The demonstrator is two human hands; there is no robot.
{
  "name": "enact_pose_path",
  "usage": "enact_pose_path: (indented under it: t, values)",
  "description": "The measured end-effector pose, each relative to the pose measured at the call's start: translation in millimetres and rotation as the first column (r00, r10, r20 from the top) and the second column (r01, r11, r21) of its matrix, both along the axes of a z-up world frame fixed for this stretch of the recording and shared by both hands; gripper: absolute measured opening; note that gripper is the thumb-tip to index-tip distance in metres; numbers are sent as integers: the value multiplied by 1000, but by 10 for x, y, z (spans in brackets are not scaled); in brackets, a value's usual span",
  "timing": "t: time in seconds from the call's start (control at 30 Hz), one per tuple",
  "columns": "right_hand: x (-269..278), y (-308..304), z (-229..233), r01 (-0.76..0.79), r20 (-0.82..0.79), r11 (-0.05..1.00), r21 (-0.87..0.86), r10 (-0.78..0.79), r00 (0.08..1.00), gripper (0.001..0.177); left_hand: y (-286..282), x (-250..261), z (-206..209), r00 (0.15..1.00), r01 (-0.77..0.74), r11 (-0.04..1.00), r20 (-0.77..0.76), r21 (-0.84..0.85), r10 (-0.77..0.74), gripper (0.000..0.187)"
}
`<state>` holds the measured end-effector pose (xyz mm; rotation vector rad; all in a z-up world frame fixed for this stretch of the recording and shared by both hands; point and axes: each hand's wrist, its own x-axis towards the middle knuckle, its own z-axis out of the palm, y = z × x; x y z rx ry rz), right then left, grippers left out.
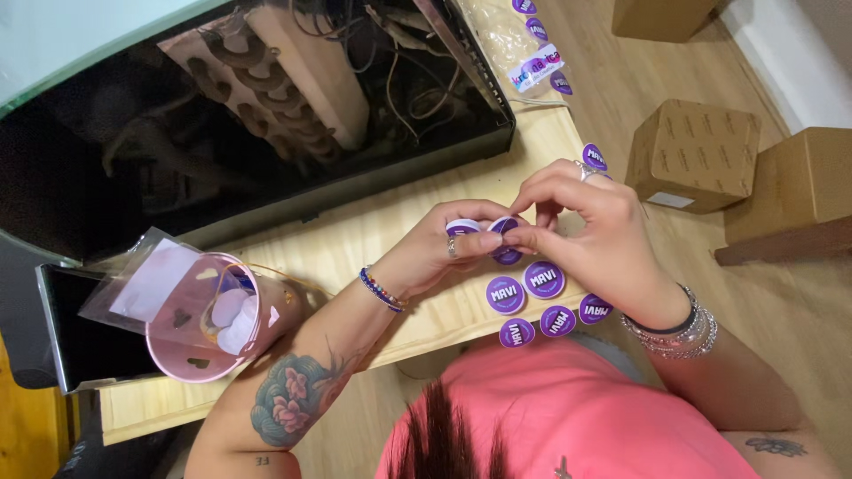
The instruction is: The person peels purple circular stickers from a roll and applies them to small white round objects on a wooden table. They handle the objects one at a time, pressing each sticker onto the surface and arranging the finished items in a row.
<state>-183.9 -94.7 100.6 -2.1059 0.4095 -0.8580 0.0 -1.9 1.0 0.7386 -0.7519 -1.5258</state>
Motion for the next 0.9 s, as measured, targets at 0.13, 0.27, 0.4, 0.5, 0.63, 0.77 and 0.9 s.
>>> enact_pose_path:
  t: [0.13,0.27,0.4,0.5,0.63,0.77,0.9]
  values:
    - [-15,41,53,-10,7,1000,-26,10,1000,22,-5,-7,-11,1000,-18,1000,5,-1,18,38]
    - [-30,77,107,-28,-7,989,-144,27,1000,15,16,-15,33,1000,-10,1000,14,19,10,40]
    - [-46,11,18,-53,74,971,-232,71,995,10,12,-31,73,1000,7,1000,13,10,-7,40]
    - [-7,40,112,-49,121,956,-288,87,989,8,32,-42,33,1000,-1,1000,-4,28,1,38]
    - [-9,63,77,-11,136,947,-322,57,989,7,59,-71,171,999,-7,999,-39,35,8,39]
    - [-66,28,171,-36,53,951,-306,54,997,10,86,-83,275,999,-13,1000,-39,-10,13,39]
    - [-178,-95,275,37,-36,962,-270,-49,998,9,53,-52,419,946,-187,979,252,-83,202,39]
